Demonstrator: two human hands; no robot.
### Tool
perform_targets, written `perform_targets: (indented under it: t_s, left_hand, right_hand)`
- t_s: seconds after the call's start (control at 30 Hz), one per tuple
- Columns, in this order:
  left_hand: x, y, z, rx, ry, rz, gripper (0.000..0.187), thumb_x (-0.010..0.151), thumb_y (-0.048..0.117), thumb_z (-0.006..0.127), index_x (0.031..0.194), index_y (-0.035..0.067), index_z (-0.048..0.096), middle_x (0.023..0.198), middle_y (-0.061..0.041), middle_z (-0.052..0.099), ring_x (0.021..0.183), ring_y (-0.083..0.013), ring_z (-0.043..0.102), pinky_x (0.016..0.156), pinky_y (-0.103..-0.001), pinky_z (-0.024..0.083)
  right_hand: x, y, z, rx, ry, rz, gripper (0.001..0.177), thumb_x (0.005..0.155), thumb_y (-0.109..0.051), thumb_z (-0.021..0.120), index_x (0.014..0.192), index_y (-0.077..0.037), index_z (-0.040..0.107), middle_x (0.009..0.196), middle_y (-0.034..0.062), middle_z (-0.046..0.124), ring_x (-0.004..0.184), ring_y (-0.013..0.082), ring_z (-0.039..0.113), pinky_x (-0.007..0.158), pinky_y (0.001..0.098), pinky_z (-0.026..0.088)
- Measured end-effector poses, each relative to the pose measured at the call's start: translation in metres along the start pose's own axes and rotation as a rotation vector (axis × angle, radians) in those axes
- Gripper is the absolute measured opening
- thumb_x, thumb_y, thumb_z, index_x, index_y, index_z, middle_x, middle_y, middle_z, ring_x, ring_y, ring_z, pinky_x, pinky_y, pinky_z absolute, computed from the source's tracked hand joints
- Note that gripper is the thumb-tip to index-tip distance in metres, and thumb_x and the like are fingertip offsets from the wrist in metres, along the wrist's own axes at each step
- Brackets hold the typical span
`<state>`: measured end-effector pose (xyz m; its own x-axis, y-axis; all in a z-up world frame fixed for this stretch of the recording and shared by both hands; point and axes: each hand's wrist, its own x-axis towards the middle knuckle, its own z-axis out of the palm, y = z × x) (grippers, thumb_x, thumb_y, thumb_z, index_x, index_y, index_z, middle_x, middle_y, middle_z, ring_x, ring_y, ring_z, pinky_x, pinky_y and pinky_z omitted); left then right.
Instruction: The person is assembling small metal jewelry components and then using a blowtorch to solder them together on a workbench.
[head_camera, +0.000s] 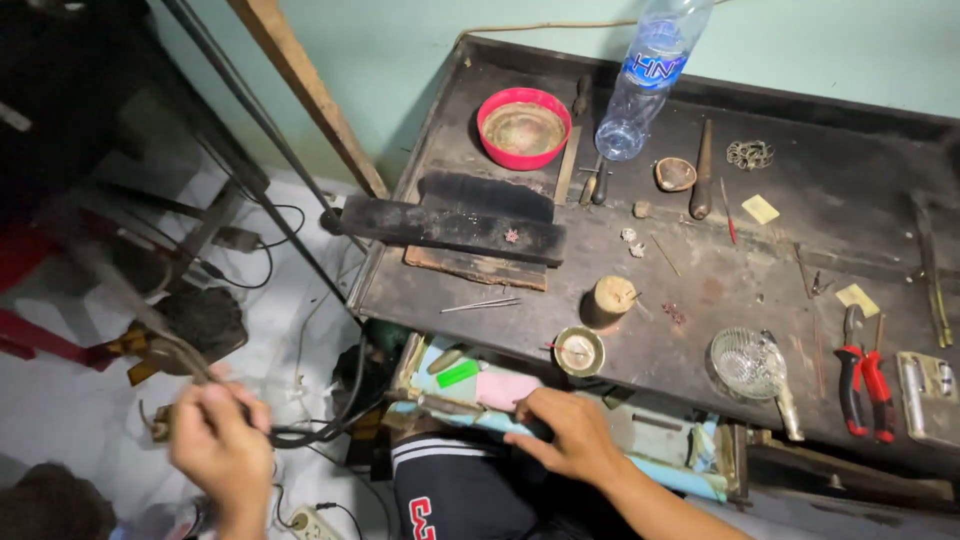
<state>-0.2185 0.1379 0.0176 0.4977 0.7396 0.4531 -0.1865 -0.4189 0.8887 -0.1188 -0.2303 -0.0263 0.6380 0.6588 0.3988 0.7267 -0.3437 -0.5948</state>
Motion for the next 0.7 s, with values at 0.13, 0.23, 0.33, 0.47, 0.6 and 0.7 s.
perform_targets:
  t_s: [0.13,0.23,0.33,0.47,0.6,0.7]
  left_hand:
    - [-0.050,0.041,0.017,-0.084,-0.057,-0.121,0.024,0.118,0.011,0.041,0.104,-0.006,0.051,0.083,-0.014,0.055,0.050,-0.0176,0.046,0.047,-0.030,0.041]
    - [-0.076,0.068,0.045,-0.238,-0.171,-0.165,0.022,0.113,0.015,0.044,0.109,-0.003,0.055,0.077,-0.009,0.055,0.050,-0.0130,0.046,0.049,-0.025,0.042]
    - [-0.088,0.088,0.078,-0.355,-0.316,-0.237,0.020,0.111,0.017,0.045,0.103,0.000,0.052,0.079,-0.007,0.054,0.052,-0.0131,0.049,0.053,-0.027,0.046]
    - [-0.099,0.093,0.103,-0.505,-0.468,-0.376,0.018,0.109,0.016,0.047,0.099,0.003,0.051,0.079,-0.008,0.053,0.052,-0.0124,0.053,0.042,-0.025,0.043]
    - [-0.111,0.095,0.102,-0.328,-0.571,-0.303,0.031,0.107,0.027,0.048,0.088,0.005,0.057,0.063,-0.010,0.063,0.053,-0.0140,0.060,0.049,-0.026,0.052]
    - [-0.125,0.065,0.094,-0.605,-0.646,-0.360,0.026,0.106,0.029,0.054,0.104,0.003,0.056,0.081,-0.012,0.065,0.071,-0.0222,0.069,0.067,-0.034,0.062]
  right_hand:
    - [-0.005,-0.027,0.023,0.027,0.075,0.046,0.017,0.093,-0.023,0.073,0.098,-0.010,0.063,0.090,0.0057,0.068,0.079,0.0269,0.065,0.072,0.0368,0.050]
    - [0.008,-0.075,0.029,0.261,0.078,0.112,0.038,0.090,-0.036,0.079,0.115,-0.010,0.070,0.113,0.0085,0.075,0.104,0.0251,0.073,0.095,0.0362,0.054]
    - [0.022,-0.101,0.049,0.540,-0.031,0.040,0.065,0.096,-0.035,0.072,0.147,-0.003,0.049,0.148,0.0157,0.059,0.137,0.0297,0.059,0.117,0.0401,0.042]
    - [0.006,-0.082,0.109,0.743,0.163,0.164,0.019,0.095,-0.007,0.065,0.112,-0.005,0.056,0.073,-0.0032,0.041,0.064,0.0093,0.033,0.059,0.0275,0.032]
    - [-0.013,-0.063,0.118,0.699,0.323,0.182,0.009,0.092,-0.001,0.067,0.086,-0.003,0.060,0.072,0.0005,0.051,0.065,0.0101,0.044,0.061,0.0296,0.043]
    - [-0.022,-0.050,0.118,0.687,0.249,0.242,0.015,0.098,-0.019,0.072,0.094,-0.004,0.072,0.078,-0.0076,0.051,0.074,0.0036,0.047,0.063,0.0276,0.044]
